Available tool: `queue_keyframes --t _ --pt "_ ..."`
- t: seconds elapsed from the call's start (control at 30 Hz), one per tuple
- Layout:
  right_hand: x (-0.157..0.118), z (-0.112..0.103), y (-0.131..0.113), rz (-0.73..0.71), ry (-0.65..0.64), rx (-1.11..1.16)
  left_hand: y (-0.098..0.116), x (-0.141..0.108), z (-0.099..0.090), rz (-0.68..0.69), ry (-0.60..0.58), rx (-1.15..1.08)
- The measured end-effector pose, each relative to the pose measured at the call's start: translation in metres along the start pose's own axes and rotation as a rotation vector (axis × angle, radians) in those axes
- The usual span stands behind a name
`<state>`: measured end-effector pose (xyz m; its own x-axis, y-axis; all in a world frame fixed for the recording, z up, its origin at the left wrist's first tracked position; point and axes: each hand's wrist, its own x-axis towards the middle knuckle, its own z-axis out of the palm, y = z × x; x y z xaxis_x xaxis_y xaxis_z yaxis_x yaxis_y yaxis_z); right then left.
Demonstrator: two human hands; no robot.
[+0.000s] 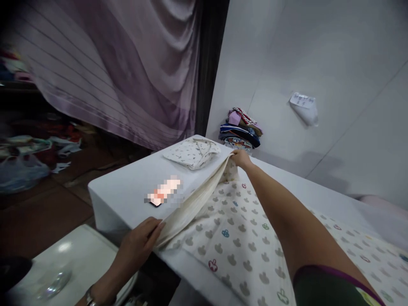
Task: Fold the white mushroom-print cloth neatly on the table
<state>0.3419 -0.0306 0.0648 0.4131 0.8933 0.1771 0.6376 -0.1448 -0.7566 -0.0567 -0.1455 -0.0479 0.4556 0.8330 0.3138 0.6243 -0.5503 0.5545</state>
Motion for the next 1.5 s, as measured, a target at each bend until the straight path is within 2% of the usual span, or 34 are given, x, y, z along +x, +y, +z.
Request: queue_keyframes --t 0.1,0.2,0.3,0.4,0.6,0.67,0.73,0.77,0.83,0.93,1.07,1.27,1.5 --pt "0.012 0.01 -0.012 0.043 0.028 -0.052 0.004 -0.008 0.011 0.089 -0.055 0.04" --pt "0.02 0.027 -0.02 0.078 0.018 -0.059 0.007 -0.015 0.02 0.117 -0.124 0.101" --pt "0.024 0.041 -0.02 0.084 0.004 -0.045 0.008 -0.018 0.021 0.129 -0.174 0.131" --pt "0.024 0.049 -0.011 0.065 0.024 0.015 0.009 -0.017 0.016 0.103 -0.184 0.1" --pt "0.012 0.051 0.016 0.015 0.192 0.299 0.007 -0.004 -0.009 -0.053 -0.245 -0.054" --pt "0.001 0.051 0.028 -0.019 0.242 0.345 -0.001 0.01 -0.018 -0.106 -0.183 -0.048" --pt "-0.014 0.052 0.042 -0.037 0.302 0.357 -0.013 0.029 -0.023 -0.152 -0.032 0.057" --pt "-0.023 0.053 0.051 -0.038 0.331 0.357 -0.019 0.039 -0.023 -0.165 0.039 0.135" --pt "-0.041 0.056 0.067 -0.023 0.378 0.352 -0.031 0.057 -0.018 -0.186 0.1 0.275" --pt "-0.065 0.064 0.087 0.047 0.403 0.352 -0.043 0.077 -0.003 -0.233 0.063 0.388" --pt "-0.081 0.075 0.102 0.135 0.38 0.409 -0.047 0.087 0.013 -0.283 -0.004 0.45" --pt "-0.085 0.086 0.116 0.147 0.355 0.379 -0.051 0.093 0.018 -0.297 -0.001 0.501" --pt "-0.09 0.089 0.114 0.133 0.346 0.316 -0.058 0.097 0.02 -0.285 -0.004 0.542"
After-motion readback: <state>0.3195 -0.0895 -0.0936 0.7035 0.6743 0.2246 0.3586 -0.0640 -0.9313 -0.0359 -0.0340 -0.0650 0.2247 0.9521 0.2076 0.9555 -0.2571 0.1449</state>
